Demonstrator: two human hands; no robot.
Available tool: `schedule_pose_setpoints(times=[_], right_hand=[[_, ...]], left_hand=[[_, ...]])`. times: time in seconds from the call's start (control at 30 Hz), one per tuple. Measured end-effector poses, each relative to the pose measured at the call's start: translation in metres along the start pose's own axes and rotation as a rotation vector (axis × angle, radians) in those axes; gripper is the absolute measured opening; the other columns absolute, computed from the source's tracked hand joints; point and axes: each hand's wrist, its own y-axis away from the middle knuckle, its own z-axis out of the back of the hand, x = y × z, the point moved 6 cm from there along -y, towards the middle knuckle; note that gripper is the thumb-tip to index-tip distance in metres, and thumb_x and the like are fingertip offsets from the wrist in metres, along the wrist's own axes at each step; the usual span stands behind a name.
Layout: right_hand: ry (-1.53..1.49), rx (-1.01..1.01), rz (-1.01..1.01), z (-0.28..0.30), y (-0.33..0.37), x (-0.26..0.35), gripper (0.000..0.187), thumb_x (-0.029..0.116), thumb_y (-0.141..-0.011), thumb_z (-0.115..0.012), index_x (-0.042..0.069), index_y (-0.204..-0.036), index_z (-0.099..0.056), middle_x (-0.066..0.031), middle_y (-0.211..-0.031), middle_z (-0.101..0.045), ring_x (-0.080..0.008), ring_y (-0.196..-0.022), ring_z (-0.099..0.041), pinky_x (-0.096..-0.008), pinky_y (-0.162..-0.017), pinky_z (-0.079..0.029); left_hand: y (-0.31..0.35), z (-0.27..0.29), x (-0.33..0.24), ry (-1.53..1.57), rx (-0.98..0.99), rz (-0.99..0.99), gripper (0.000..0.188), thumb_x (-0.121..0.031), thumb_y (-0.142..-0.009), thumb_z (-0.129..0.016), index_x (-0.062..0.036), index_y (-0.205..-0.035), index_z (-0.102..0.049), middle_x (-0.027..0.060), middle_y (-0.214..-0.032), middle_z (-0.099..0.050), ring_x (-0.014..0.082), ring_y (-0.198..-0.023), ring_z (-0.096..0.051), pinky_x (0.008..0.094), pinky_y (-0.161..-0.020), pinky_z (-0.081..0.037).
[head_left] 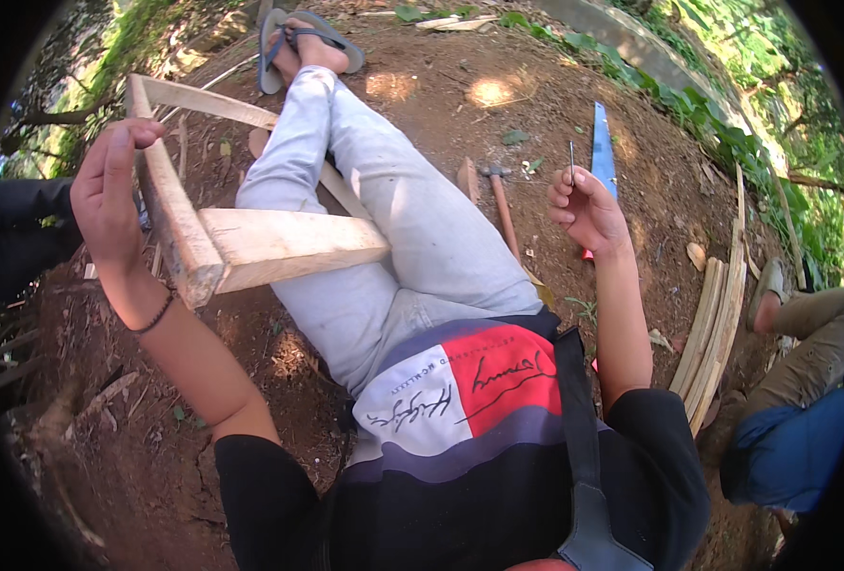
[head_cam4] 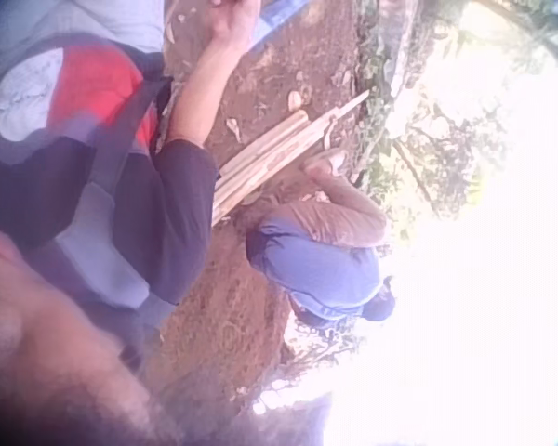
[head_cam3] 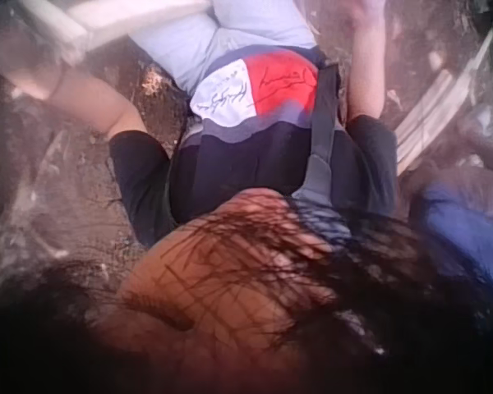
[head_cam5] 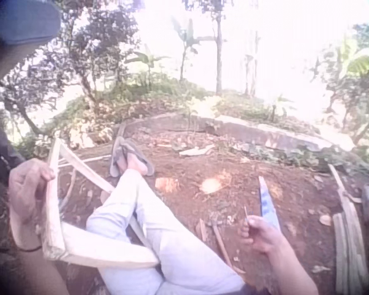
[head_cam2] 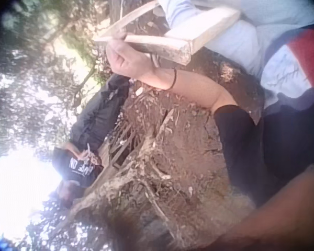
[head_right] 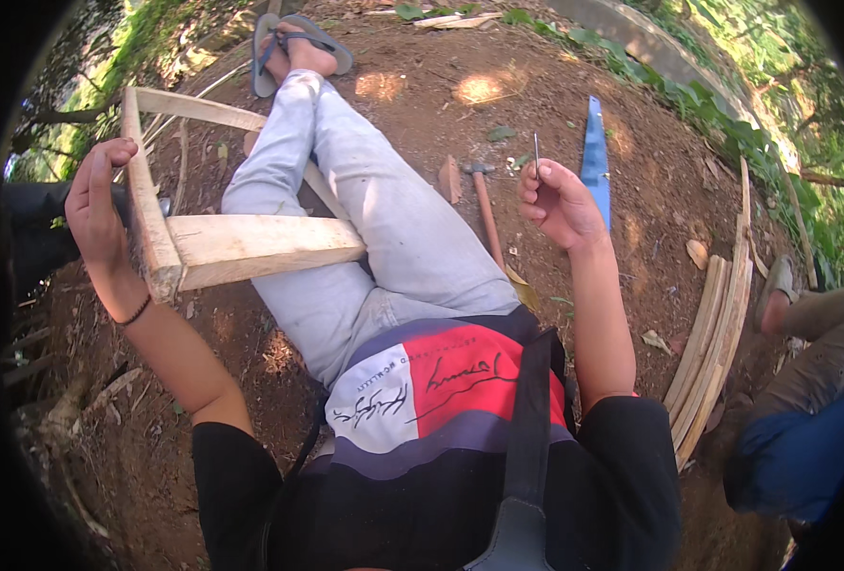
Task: The person assembles a wooden frame by positioning wooden slats and hammering nails into the joints to secure them.
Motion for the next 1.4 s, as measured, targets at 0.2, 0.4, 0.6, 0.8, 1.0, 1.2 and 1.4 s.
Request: schedule_pose_setpoints(times=[0.2, 0.4, 0.6, 0.8, 1.0, 1.2, 1.4], right_hand=[[0.41, 0.477, -0.054, -0.163, -0.017, -0.053, 0.029, 0.031, -0.091, -0.061, 0.006, -0.08, -0.051, -0.0023, -0.073, -0.043, -0.0117, -0.063, -0.039, -0.0247, -0.053, -0.03], [0.515, 0.759, -0.182, -0.222, 0.003, -0.105, 0.018, 0.019, -0.094, -0.057, 0.004, -0.086, -0.053, -0.0033, -0.086, -0.049, -0.011, -0.078, -0.047, -0.025, -0.069, -0.037], [0.62, 0.766, -0.196, -0.229, 0.0, -0.108, 0.015, 0.016, -0.094, -0.057, 0.002, -0.09, -0.053, -0.0028, -0.088, -0.05, -0.0107, -0.078, -0.047, -0.0242, -0.07, -0.038], [0.862, 0.765, 0.007, -0.25, 0.005, -0.1, 0.01, 0.01, -0.092, -0.057, 0.002, -0.086, -0.055, -0.0066, -0.082, -0.052, -0.0167, -0.074, -0.051, -0.028, -0.066, -0.04], [1.012, 0.806, 0.139, -0.27, 0.005, -0.096, 0.009, 0.009, -0.088, -0.06, 0.002, -0.083, -0.056, -0.0076, -0.079, -0.053, -0.0198, -0.07, -0.052, -0.0295, -0.064, -0.041], [0.901, 0.781, 0.243, -0.279, 0.004, -0.097, 0.009, 0.011, -0.088, -0.059, 0.003, -0.085, -0.055, -0.0078, -0.082, -0.053, -0.0196, -0.072, -0.051, -0.0289, -0.067, -0.042], [1.09, 0.406, 0.464, -0.257, -0.021, -0.098, 0.018, 0.015, -0.089, -0.058, 0.001, -0.097, -0.051, -0.0119, -0.096, -0.051, -0.0211, -0.084, -0.05, -0.0296, -0.072, -0.041]], left_hand=[[0.098, -0.037, -0.121, -0.029, -0.235, -0.357, 0.022, -0.018, -0.088, -0.059, 0.0039, -0.093, -0.06, 0.0157, -0.083, -0.064, 0.0258, -0.069, -0.06, 0.0353, -0.062, -0.049], [0.152, -0.097, -0.105, 0.29, -0.213, 0.085, 0.028, -0.006, -0.077, -0.075, 0.0015, -0.101, -0.063, 0.0116, -0.087, -0.065, 0.0231, -0.072, -0.064, 0.031, -0.064, -0.05], [0.17, -0.111, -0.085, 0.444, -0.204, 0.224, 0.022, 0.0, -0.08, -0.071, 0.0, -0.1, -0.062, 0.0111, -0.09, -0.064, 0.0174, -0.075, -0.063, 0.0271, -0.064, -0.049], [0.182, -0.117, -0.068, 0.642, -0.423, 0.31, 0.029, 0.003, -0.083, -0.068, -0.0008, -0.106, -0.051, 0.0079, -0.092, -0.053, 0.0087, -0.075, -0.052, 0.0222, -0.067, -0.045], [0.182, -0.104, -0.069, 0.589, -0.294, 0.273, 0.023, 0.003, -0.082, -0.068, 0.0, -0.102, -0.055, 0.0102, -0.092, -0.056, 0.0123, -0.081, -0.056, 0.0226, -0.07, -0.046], [0.188, -0.092, -0.068, 0.688, -0.417, 0.218, 0.023, 0.005, -0.08, -0.069, -0.0007, -0.098, -0.057, 0.0102, -0.087, -0.059, 0.0147, -0.077, -0.057, 0.0268, -0.068, -0.047], [0.141, -0.004, -0.079, 0.349, -0.696, -0.13, 0.012, -0.003, -0.084, -0.066, 0.0024, -0.094, -0.061, 0.0133, -0.089, -0.064, 0.019, -0.075, -0.06, 0.0306, -0.07, -0.048]])
